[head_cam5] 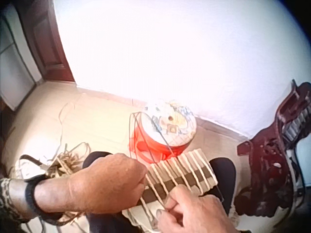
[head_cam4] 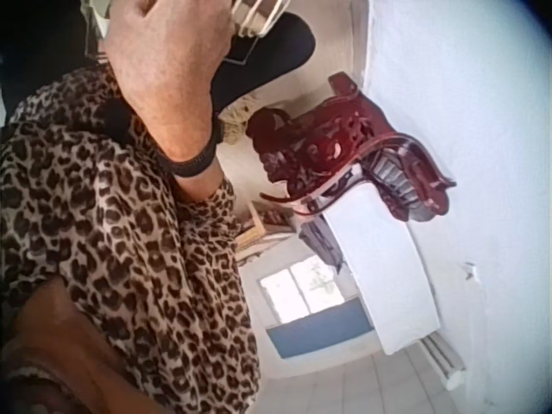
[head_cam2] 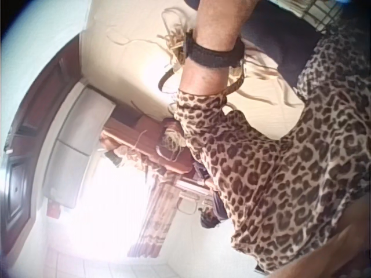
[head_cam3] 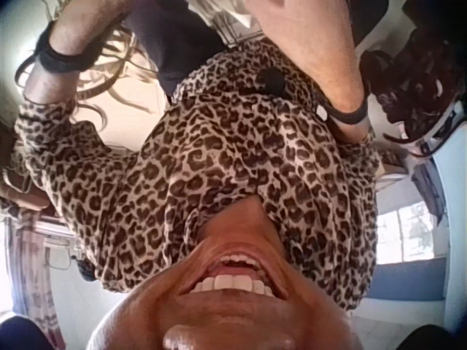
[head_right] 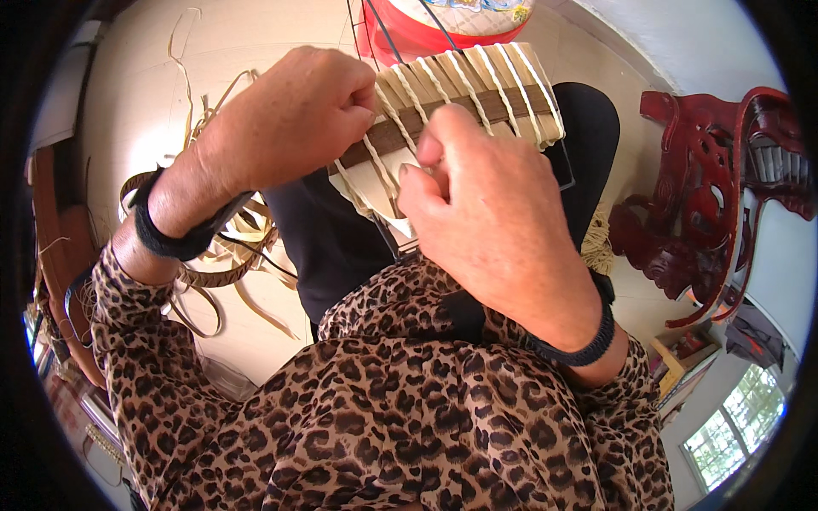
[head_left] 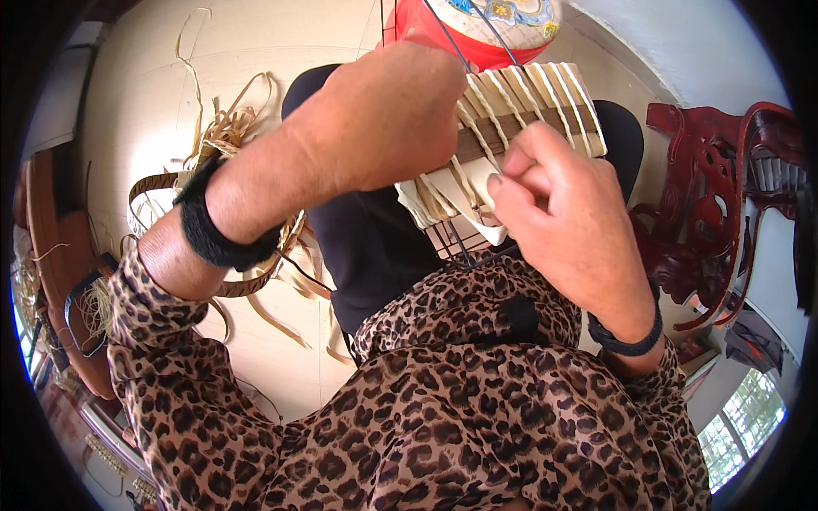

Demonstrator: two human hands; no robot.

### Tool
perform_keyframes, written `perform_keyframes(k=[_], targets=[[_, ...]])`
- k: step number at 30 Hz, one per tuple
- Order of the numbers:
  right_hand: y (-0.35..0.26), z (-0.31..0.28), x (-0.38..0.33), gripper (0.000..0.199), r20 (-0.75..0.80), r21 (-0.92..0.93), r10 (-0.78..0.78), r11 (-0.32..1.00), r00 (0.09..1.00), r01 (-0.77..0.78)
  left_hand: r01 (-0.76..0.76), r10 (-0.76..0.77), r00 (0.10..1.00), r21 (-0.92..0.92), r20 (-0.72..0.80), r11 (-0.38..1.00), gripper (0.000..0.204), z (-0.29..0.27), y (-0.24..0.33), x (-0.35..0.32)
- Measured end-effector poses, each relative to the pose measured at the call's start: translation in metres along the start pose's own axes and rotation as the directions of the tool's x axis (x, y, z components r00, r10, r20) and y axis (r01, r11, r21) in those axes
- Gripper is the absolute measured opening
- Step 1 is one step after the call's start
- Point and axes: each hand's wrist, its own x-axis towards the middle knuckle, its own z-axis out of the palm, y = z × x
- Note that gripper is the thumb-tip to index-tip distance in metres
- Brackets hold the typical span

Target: The person weaves strips of light-colored material into a wire basket frame by hand. They thread the strips through the frame, bend the ends, and tuck them into the existing weave to secure them.

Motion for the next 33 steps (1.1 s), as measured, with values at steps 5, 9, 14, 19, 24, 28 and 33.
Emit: perform_keyframes(k=[5, 9, 14, 19, 24, 28, 33], targets=[[0.008, -0.006, -0.008, 0.013, 0.008, 0.002, -0.082, 0.997, 0.997, 0.082, -0.297, 0.315, 0.946, 0.187, -0.077, 0.936, 0.013, 0.006, -0.002, 0.002], [-0.002, 0.003, 0.002, 0.008, -0.051, -0.102, -0.187, 0.978, 0.981, 0.181, -0.315, 0.334, 0.939, 0.186, -0.083, 0.931, 0.012, -0.001, -0.006, 0.002], [0.004, 0.008, 0.01, 0.008, -0.077, -0.159, -0.303, 0.944, 0.95, 0.288, 0.334, -0.246, 0.9, -0.206, 0.361, 0.92, 0.019, -0.029, 0.024, 0.001], [0.0, -0.011, 0.0, 0.009, 0.046, -0.041, -0.084, 0.995, 0.995, 0.086, 0.405, -0.388, 0.914, -0.243, 0.117, 0.881, 0.014, -0.033, 0.015, 0.002], [0.01, -0.024, -0.007, 0.011, 0.128, 0.038, -0.104, 0.994, 0.986, 0.1, 0.328, -0.342, 0.938, -0.181, -0.055, 0.927, 0.014, -0.032, -0.001, 0.002], [0.0, -0.038, 0.024, 0.017, 0.118, -0.216, -0.159, 0.959, 0.98, 0.182, 0.574, -0.57, 0.818, -0.189, 0.08, 0.797, 0.011, -0.055, 0.026, 0.008], [-0.021, -0.033, 0.047, 0.033, 0.158, -0.033, 0.024, 0.999, 0.987, -0.019, 0.398, -0.394, 0.912, -0.473, 0.112, 0.786, 0.011, -0.052, 0.015, 0.016]])
